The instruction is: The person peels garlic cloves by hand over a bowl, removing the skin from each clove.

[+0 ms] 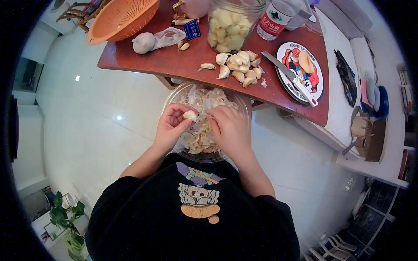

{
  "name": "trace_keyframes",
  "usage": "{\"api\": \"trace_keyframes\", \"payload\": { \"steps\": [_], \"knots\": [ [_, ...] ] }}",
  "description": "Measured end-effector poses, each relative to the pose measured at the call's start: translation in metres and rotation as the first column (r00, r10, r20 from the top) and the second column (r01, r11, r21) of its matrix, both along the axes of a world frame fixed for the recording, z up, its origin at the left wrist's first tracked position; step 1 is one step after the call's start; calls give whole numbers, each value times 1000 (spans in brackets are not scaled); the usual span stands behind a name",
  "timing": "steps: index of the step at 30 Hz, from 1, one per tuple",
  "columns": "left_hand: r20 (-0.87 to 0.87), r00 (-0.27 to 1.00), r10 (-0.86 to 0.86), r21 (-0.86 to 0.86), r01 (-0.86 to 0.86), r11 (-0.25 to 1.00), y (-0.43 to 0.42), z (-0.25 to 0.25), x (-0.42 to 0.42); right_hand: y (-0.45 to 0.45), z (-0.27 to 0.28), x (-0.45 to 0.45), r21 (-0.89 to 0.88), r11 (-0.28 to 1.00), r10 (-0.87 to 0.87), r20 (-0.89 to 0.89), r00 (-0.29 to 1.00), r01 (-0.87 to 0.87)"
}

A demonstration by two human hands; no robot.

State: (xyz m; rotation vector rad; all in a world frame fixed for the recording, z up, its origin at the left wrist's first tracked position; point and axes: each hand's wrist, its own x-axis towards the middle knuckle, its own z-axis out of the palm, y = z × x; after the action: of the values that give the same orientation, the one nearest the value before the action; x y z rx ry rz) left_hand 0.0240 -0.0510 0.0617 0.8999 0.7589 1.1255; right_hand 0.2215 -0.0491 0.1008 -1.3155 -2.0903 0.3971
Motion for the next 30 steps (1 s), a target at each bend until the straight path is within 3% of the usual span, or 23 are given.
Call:
{"api": "trace_keyframes", "payload": {
  "steps": [4, 7, 16, 25, 28, 30],
  "knots": [
    [-28, 997, -73, 2, 73, 997, -2, 3, 3, -2, 20, -9, -131, 991, 2, -214, 977, -31],
    [-31, 995, -93, 30, 93, 995, -3, 3, 6, 2, 11, -13, -75, 989, 102, -273, 957, -127],
    [-227, 965, -131, 127, 163, 978, 0, 0, 3, -3, 6, -12, -186, 972, 72, -350, 934, -145],
    [284, 957, -50, -230, 119, 966, 6, 3, 1, -8, -12, -13, -156, 980, 19, -545, 838, -123],
    [204, 979, 22, -259, 32, 965, 8, 17, -2, -7, 1, -8, -294, 949, -25, -427, 904, -113],
    [170, 985, -3, -216, 41, 975, 9, 15, -3, -3, -3, -2, -201, 969, 82, -277, 957, -141]
  ]
}}
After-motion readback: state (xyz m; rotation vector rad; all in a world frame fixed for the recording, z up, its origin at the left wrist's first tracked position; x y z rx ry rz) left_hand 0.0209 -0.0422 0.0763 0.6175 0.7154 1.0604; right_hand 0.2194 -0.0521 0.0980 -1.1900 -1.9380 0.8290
